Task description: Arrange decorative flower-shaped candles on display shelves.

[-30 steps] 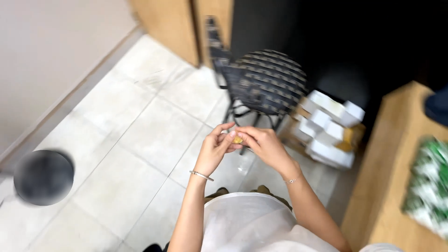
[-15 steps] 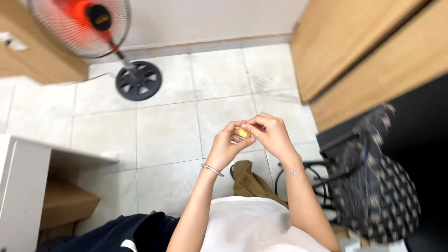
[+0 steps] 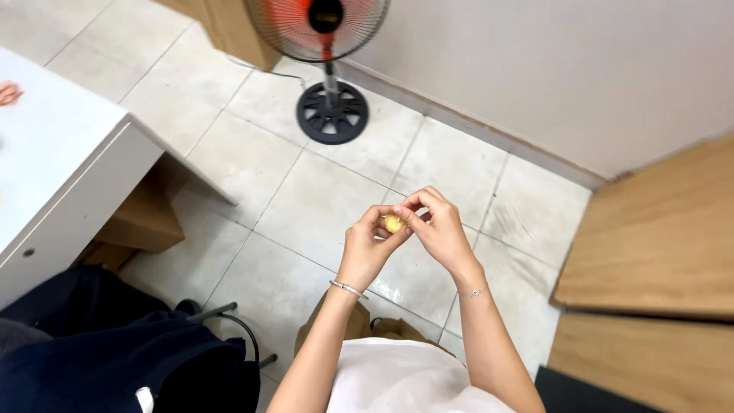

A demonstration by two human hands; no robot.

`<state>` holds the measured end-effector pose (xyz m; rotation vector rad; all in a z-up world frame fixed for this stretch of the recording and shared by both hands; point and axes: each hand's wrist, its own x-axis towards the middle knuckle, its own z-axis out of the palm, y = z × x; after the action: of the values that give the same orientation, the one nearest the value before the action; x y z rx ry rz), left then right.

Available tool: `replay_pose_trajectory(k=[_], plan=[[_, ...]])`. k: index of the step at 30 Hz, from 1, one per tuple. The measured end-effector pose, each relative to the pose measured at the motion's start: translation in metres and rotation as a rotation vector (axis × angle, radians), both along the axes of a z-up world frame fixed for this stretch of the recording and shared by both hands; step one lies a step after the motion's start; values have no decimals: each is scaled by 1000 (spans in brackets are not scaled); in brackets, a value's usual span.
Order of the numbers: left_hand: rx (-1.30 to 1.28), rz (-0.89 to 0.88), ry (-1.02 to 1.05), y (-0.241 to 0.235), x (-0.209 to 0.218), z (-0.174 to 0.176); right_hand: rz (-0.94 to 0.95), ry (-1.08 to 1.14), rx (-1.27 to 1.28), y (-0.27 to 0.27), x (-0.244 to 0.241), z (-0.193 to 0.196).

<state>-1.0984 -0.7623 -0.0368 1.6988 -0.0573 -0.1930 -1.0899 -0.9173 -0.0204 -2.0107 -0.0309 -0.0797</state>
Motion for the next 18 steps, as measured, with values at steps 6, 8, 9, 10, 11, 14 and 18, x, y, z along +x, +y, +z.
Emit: replay_pose_trajectory(k=[6, 8, 9, 10, 11, 14, 18], plan=[[-166, 256, -38, 45, 51, -23, 133, 89, 343, 35, 79, -40], [-185, 314, -46, 66, 73, -29, 162, 188, 445, 53, 107, -43], [-202, 345, -46, 78, 86, -32, 162, 290, 547, 63, 122, -44], [-202, 365, -55, 89, 100, -30, 183, 289, 545, 74, 136, -43], [-213, 394, -48, 100, 115, -28, 210, 369, 613, 85, 150, -42], [-203, 443, -57, 138, 163, -20, 289, 487, 712, 123, 201, -39], [-104, 476, -132, 194, 237, -23, 406, 564, 796, 187, 276, -38]])
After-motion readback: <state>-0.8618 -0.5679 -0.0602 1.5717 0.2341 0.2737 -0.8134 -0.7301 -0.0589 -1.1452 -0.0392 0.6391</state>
